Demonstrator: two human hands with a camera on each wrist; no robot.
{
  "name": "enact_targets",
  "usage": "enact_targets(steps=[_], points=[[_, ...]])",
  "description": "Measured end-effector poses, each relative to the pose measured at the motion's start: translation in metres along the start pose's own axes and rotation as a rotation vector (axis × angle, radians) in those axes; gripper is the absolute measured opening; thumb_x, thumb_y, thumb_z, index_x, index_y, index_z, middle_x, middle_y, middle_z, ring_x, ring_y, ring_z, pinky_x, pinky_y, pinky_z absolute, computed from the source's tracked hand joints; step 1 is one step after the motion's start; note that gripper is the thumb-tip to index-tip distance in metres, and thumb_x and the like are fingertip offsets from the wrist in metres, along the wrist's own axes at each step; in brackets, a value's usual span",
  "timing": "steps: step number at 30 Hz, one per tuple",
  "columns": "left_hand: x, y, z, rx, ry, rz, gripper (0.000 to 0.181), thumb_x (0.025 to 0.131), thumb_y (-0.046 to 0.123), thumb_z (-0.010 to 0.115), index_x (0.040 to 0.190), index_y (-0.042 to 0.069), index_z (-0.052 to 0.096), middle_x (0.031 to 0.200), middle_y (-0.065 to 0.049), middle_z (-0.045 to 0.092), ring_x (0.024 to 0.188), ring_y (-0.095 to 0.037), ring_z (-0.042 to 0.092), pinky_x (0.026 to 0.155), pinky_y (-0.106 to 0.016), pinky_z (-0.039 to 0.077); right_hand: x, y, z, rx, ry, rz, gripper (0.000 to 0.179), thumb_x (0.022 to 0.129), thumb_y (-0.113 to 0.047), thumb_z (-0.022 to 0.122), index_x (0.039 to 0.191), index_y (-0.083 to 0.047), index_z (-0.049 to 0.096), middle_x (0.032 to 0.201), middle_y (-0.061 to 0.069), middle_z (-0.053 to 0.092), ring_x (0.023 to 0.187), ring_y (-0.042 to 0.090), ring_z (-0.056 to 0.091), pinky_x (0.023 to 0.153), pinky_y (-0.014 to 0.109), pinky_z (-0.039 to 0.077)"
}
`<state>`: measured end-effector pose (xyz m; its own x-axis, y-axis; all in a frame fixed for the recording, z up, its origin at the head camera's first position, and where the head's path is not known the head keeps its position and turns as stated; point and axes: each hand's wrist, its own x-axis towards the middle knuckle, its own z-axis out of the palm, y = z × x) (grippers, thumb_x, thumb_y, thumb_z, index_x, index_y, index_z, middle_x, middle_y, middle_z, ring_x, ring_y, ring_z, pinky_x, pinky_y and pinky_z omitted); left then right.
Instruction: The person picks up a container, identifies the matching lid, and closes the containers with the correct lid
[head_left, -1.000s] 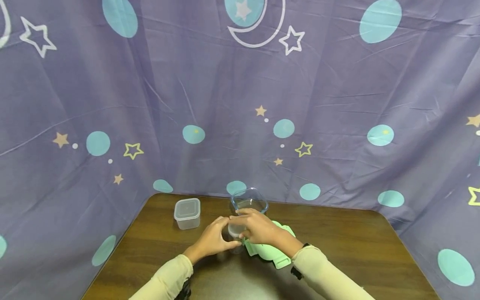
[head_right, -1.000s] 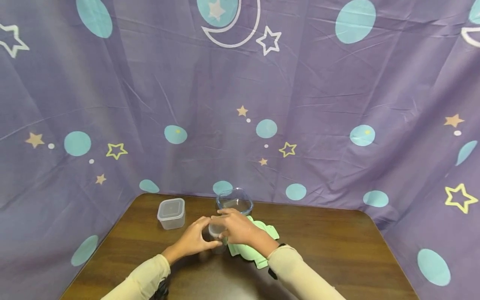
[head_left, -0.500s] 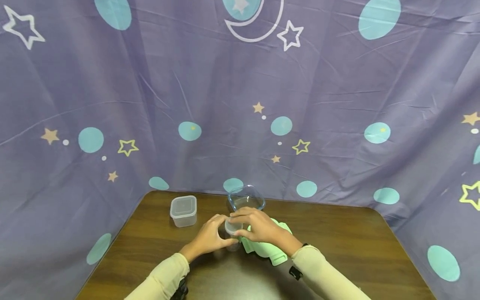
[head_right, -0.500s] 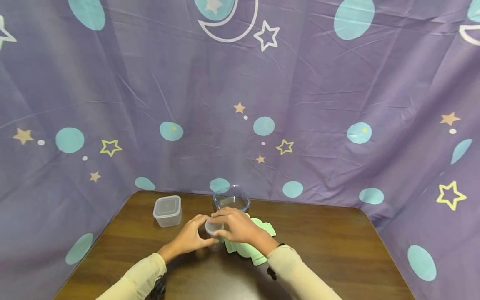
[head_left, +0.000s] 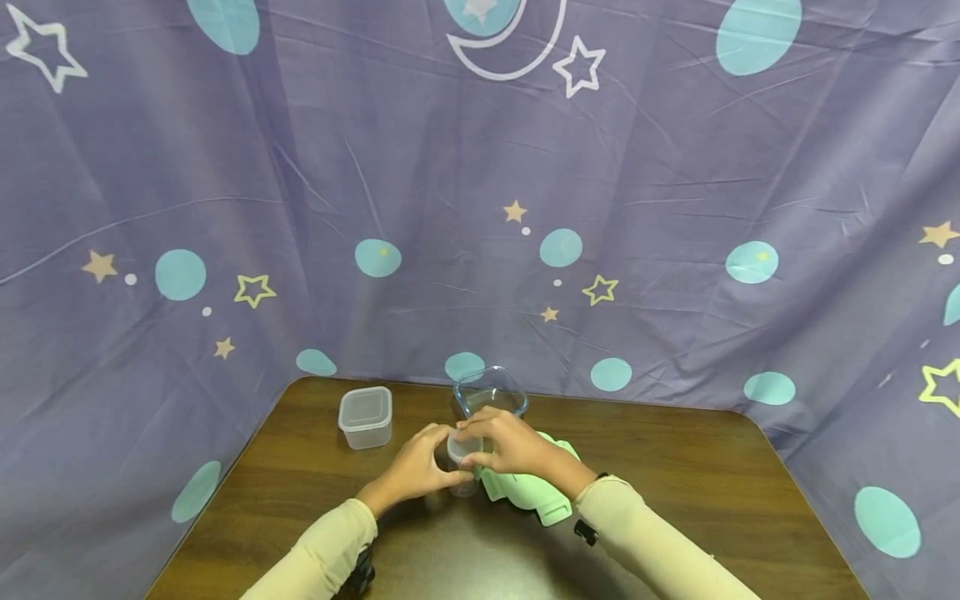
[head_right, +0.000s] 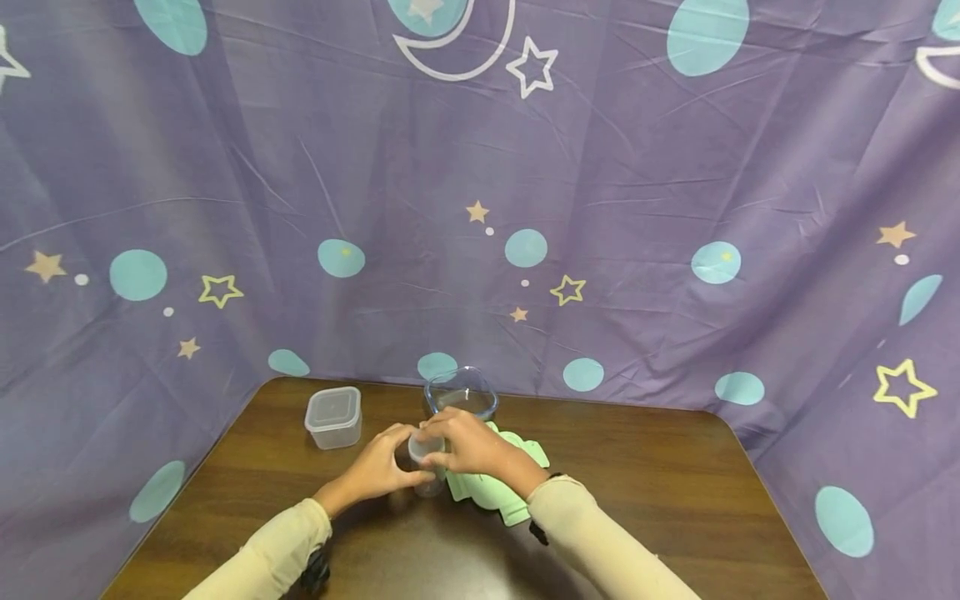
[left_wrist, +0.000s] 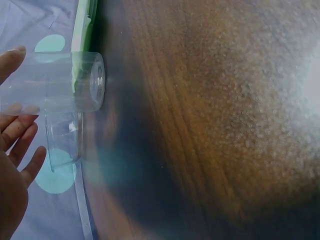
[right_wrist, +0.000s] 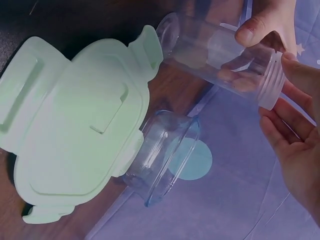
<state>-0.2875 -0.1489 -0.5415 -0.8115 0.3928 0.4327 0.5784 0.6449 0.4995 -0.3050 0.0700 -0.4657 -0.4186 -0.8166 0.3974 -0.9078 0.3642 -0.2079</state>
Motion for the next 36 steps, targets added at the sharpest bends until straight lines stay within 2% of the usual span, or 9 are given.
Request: enact_targets(steps=[8,15,21,24,26,30,33,36], points=[[-0.001,-0.001,-0.001,0.005,-0.002,0.014,0.057,0.071,0.042,0.091,0.114,0.014,0.066,0.106,0.004,0.068,0.097,-0.012,0.064,0.086,-0.033,0.057,0.001,-0.001,0.001,0.047,-0.027,0.025,0.034,0.083,-0.018,0.083,0.114,-0.006,0.076,0.124,0.01,0.073,0.114,0.024,0.069,0.096,0.032,0.057],[0.0,-0.002,-0.004,-0.002,0.006,0.039,0.07,0.071,0.043,0.09,0.128,0.011,0.065,0.113,0.0,0.07,0.103,-0.015,0.066,0.09,-0.036,0.058,0.004,-0.001,-0.002,0.104,-0.041,0.045,0.033,0.082,-0.009,0.082,0.114,-0.005,0.076,0.126,0.009,0.073,0.115,0.025,0.069,0.095,0.032,0.058],[0.003,-0.001,-0.002,-0.019,-0.009,0.037,0.072,0.074,0.044,0.089,0.133,0.01,0.063,0.12,-0.003,0.07,0.11,-0.02,0.067,0.095,-0.042,0.057,0.001,-0.003,-0.005,0.072,-0.085,0.069,0.037,0.086,-0.01,0.078,0.122,-0.006,0.072,0.134,0.01,0.069,0.123,0.026,0.065,0.099,0.033,0.057],[0.004,-0.001,0.001,-0.021,-0.018,0.018,0.072,0.074,0.044,0.089,0.132,0.009,0.063,0.12,-0.003,0.07,0.11,-0.02,0.067,0.095,-0.042,0.057,-0.003,-0.003,-0.005,0.003,-0.094,0.052,0.04,0.089,-0.012,0.077,0.128,-0.008,0.069,0.137,0.008,0.066,0.125,0.024,0.063,0.098,0.034,0.057],[0.003,-0.002,0.002,-0.029,-0.022,0.003,0.071,0.074,0.042,0.089,0.13,0.008,0.063,0.12,-0.004,0.069,0.111,-0.021,0.066,0.095,-0.043,0.057,-0.005,-0.004,-0.005,-0.071,-0.097,0.012,0.044,0.09,-0.012,0.076,0.133,-0.009,0.066,0.139,0.007,0.065,0.125,0.023,0.062,0.099,0.034,0.057],[0.001,-0.002,0.003,-0.046,-0.032,-0.014,0.066,0.074,0.041,0.089,0.127,0.01,0.064,0.123,-0.003,0.069,0.115,-0.02,0.065,0.098,-0.043,0.056,-0.007,-0.004,-0.002,-0.296,-0.104,-0.102,0.052,0.09,-0.015,0.076,0.14,-0.013,0.06,0.139,0.006,0.063,0.124,0.021,0.061,0.103,0.035,0.054],[0.0,-0.003,0.004,-0.05,-0.032,-0.02,0.063,0.075,0.042,0.089,0.125,0.013,0.065,0.121,0.0,0.069,0.112,-0.018,0.065,0.094,-0.041,0.057,-0.007,-0.002,0.0,-0.453,-0.127,-0.168,0.056,0.091,-0.021,0.076,0.143,-0.017,0.057,0.139,0.004,0.062,0.126,0.021,0.06,0.107,0.035,0.052],[-0.001,-0.003,0.004,-0.041,-0.015,-0.006,0.058,0.074,0.043,0.089,0.119,0.015,0.065,0.114,0.003,0.069,0.105,-0.015,0.065,0.088,-0.038,0.058,-0.006,-0.001,-0.002,-0.556,-0.165,-0.212,0.063,0.089,-0.025,0.078,0.146,-0.023,0.054,0.143,0.001,0.059,0.127,0.019,0.059,0.107,0.034,0.051]])
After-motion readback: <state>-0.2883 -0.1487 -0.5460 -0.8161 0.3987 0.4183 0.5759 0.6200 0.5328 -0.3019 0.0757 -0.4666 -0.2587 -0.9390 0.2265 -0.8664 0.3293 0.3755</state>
